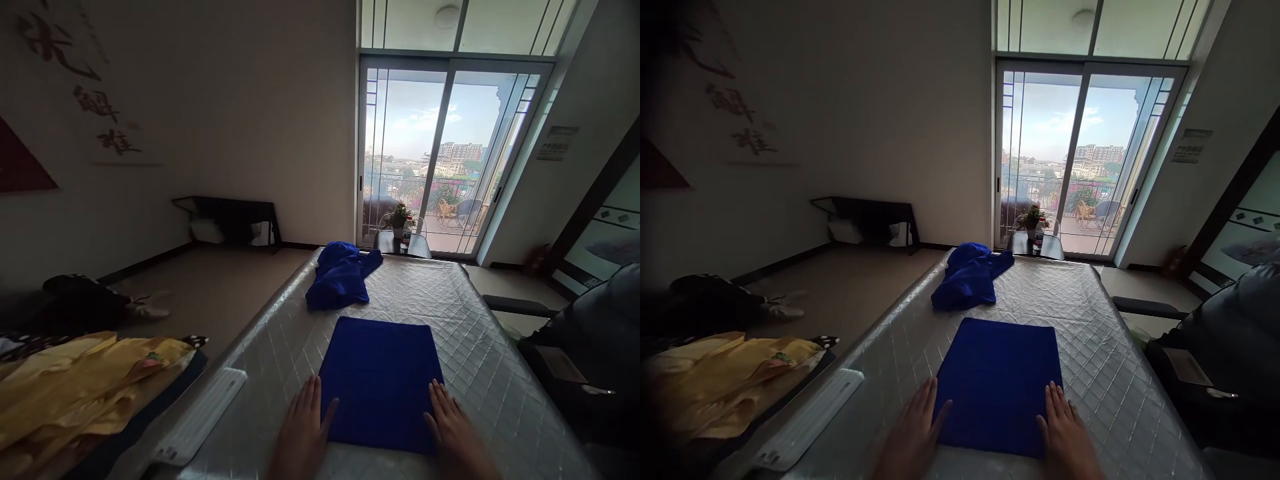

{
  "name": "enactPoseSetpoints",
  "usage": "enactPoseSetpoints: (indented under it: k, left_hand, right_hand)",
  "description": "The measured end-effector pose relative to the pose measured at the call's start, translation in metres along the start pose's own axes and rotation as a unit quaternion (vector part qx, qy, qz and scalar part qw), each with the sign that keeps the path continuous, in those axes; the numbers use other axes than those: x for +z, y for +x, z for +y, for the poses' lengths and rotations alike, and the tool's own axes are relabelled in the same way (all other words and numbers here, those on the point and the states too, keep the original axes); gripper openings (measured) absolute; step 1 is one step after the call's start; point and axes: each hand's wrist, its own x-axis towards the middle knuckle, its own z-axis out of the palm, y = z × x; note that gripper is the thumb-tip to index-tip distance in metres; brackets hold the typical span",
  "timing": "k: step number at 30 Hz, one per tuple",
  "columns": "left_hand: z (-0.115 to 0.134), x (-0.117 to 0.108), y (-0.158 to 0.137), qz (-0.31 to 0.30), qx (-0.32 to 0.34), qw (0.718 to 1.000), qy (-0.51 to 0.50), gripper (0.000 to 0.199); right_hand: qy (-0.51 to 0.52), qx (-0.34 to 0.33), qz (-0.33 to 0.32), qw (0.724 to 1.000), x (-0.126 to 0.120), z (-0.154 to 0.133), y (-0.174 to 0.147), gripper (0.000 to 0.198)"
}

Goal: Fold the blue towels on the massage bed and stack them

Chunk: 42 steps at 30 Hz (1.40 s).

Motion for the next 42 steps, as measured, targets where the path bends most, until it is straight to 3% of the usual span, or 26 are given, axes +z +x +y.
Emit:
enactPoseSetpoints:
  k: [3,6,10,13,16,23,26,31,37,42]
  left_hand:
    - [0.019,-0.007,0.014,0.019,-0.008,1.000,-0.005,0.080]
    - [0.064,-0.002,0.034,0.005,0.084,0.996,-0.022,0.075]
    - [0.132,0.021,0.054,-0.027,0.244,0.968,-0.045,0.070]
    - [0.153,0.038,0.065,-0.010,0.290,0.955,-0.053,0.069]
    - [0.140,0.041,0.074,-0.002,0.268,0.962,-0.046,0.071]
    - [0.042,0.022,0.082,-0.005,0.104,0.995,0.003,0.079]
    - [0.015,0.018,0.078,0.009,0.065,0.998,0.014,0.081]
    - [0.010,0.017,0.073,0.028,0.057,0.998,0.015,0.082]
    - [0.011,0.020,0.074,0.029,0.060,0.998,0.003,0.082]
    - [0.003,0.021,0.077,0.010,0.047,0.999,0.007,0.084]
  right_hand:
    - [-0.003,-0.011,0.022,1.000,-0.021,-0.006,0.023,0.068]
    - [-0.018,-0.009,0.031,0.999,-0.026,-0.011,0.046,0.067]
    - [-0.037,0.015,0.045,0.998,-0.005,-0.010,0.058,0.067]
    - [-0.050,0.020,0.060,0.997,0.010,-0.006,0.058,0.068]
    - [-0.048,0.025,0.064,0.996,0.013,-0.004,0.057,0.069]
    - [-0.019,0.033,0.059,0.998,0.008,-0.007,0.058,0.070]
    - [-0.026,0.035,0.051,0.998,0.009,-0.006,0.057,0.070]
    - [-0.037,0.028,0.020,0.999,0.002,-0.001,0.069,0.068]
    - [-0.032,0.021,0.042,0.998,-0.024,0.001,0.122,0.066]
    - [-0.043,0.037,0.053,0.997,-0.015,0.014,0.153,0.067]
